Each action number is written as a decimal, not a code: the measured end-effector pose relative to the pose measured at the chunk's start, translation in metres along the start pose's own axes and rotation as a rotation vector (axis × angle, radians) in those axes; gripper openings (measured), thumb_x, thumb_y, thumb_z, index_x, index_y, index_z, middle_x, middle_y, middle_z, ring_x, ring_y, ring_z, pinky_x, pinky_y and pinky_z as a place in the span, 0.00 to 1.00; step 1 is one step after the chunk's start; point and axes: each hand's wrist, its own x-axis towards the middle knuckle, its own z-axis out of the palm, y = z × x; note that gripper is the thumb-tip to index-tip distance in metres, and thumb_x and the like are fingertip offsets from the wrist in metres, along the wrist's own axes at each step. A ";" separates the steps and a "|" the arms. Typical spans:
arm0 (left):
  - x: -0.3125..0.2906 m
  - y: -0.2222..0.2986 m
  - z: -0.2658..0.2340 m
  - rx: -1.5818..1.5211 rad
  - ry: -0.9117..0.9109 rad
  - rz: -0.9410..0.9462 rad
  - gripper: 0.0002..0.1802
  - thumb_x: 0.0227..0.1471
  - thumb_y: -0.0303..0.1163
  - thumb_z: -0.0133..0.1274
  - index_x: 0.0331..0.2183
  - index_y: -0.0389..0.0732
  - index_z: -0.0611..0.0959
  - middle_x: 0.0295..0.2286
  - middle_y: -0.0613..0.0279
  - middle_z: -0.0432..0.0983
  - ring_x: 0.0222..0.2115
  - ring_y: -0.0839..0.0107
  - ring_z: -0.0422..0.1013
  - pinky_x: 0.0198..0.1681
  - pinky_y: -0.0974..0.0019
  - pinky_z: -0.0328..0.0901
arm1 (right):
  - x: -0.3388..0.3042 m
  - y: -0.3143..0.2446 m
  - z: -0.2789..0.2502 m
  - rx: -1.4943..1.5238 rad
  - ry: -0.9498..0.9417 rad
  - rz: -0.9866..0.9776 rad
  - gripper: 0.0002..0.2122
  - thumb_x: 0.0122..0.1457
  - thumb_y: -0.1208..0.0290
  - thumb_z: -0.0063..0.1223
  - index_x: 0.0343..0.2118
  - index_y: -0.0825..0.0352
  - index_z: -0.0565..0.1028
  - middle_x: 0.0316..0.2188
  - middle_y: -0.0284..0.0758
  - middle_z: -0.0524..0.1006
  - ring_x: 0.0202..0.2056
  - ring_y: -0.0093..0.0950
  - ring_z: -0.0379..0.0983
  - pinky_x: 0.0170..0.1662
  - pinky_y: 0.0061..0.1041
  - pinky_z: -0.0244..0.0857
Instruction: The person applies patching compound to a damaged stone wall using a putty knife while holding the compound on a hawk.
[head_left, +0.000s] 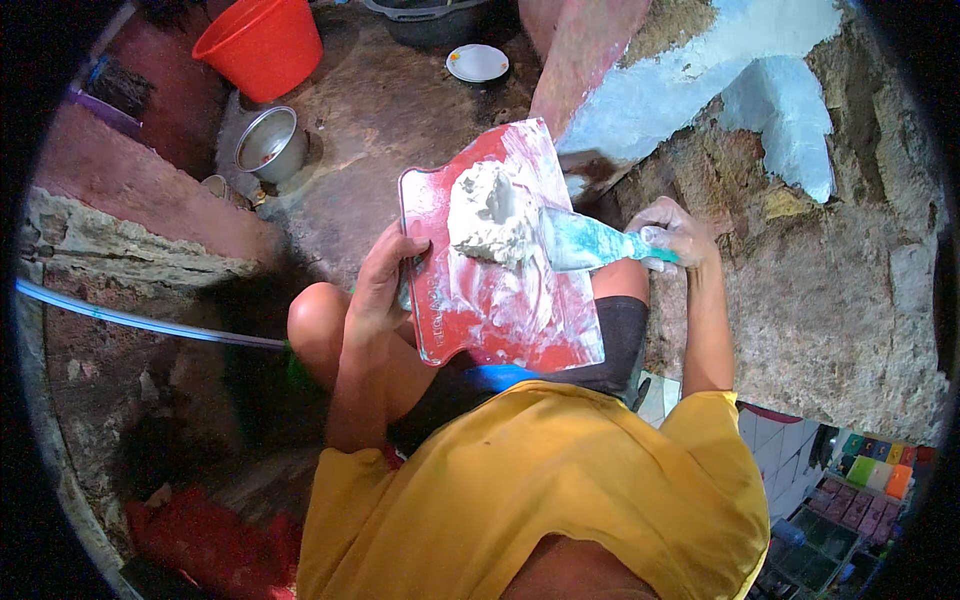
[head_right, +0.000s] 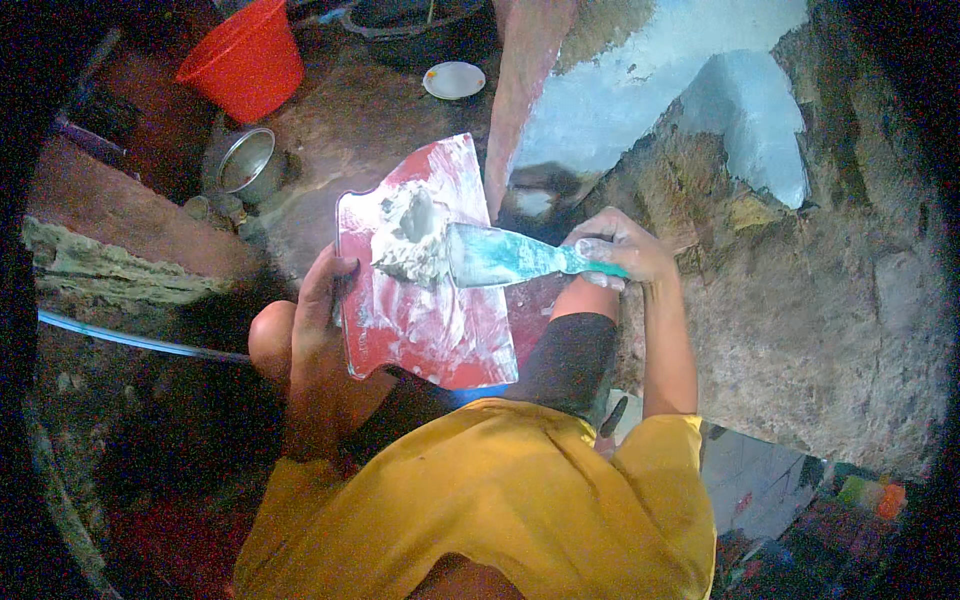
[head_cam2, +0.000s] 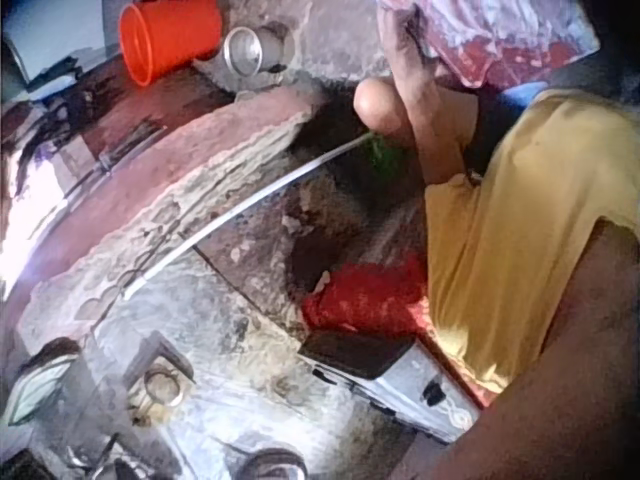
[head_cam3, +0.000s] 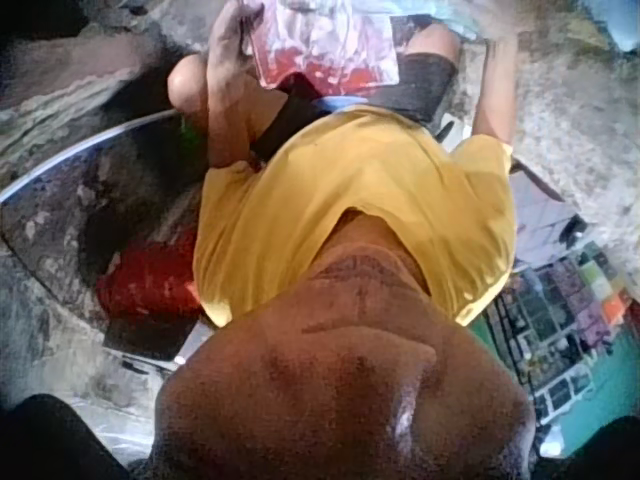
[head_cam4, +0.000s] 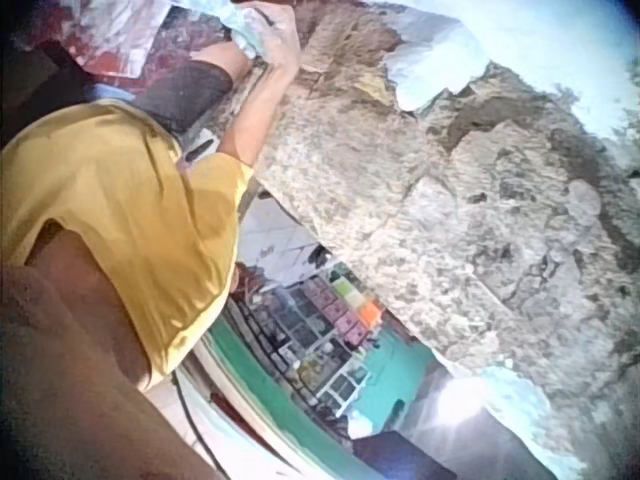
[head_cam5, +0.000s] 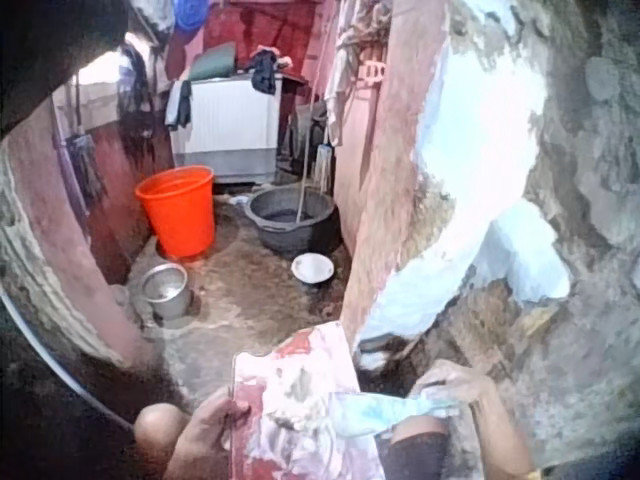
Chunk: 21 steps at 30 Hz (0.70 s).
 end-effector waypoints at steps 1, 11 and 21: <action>0.000 0.000 -0.003 -0.004 -0.008 0.009 0.22 0.44 0.28 0.45 0.44 0.32 0.69 0.35 0.56 0.72 0.34 0.70 0.71 0.40 0.68 0.67 | 0.003 -0.001 0.002 0.006 -0.015 -0.010 0.15 0.51 0.63 0.56 0.28 0.75 0.76 0.13 0.33 0.71 0.09 0.19 0.61 0.11 0.17 0.50; -0.001 0.017 -0.001 -0.013 -0.095 0.074 0.26 0.42 0.27 0.47 0.46 0.29 0.66 0.39 0.52 0.71 0.38 0.66 0.70 0.45 0.64 0.65 | -0.048 0.013 -0.024 -0.135 0.212 -0.020 0.12 0.52 0.65 0.53 0.28 0.72 0.76 0.14 0.33 0.71 0.09 0.15 0.60 0.09 0.14 0.50; 0.007 0.005 -0.015 0.062 -0.156 -0.023 0.26 0.40 0.27 0.45 0.46 0.28 0.67 0.37 0.51 0.71 0.37 0.66 0.71 0.44 0.64 0.66 | 0.013 0.003 -0.002 -0.050 0.064 -0.056 0.14 0.54 0.63 0.50 0.30 0.72 0.75 0.14 0.30 0.69 0.10 0.14 0.59 0.10 0.14 0.49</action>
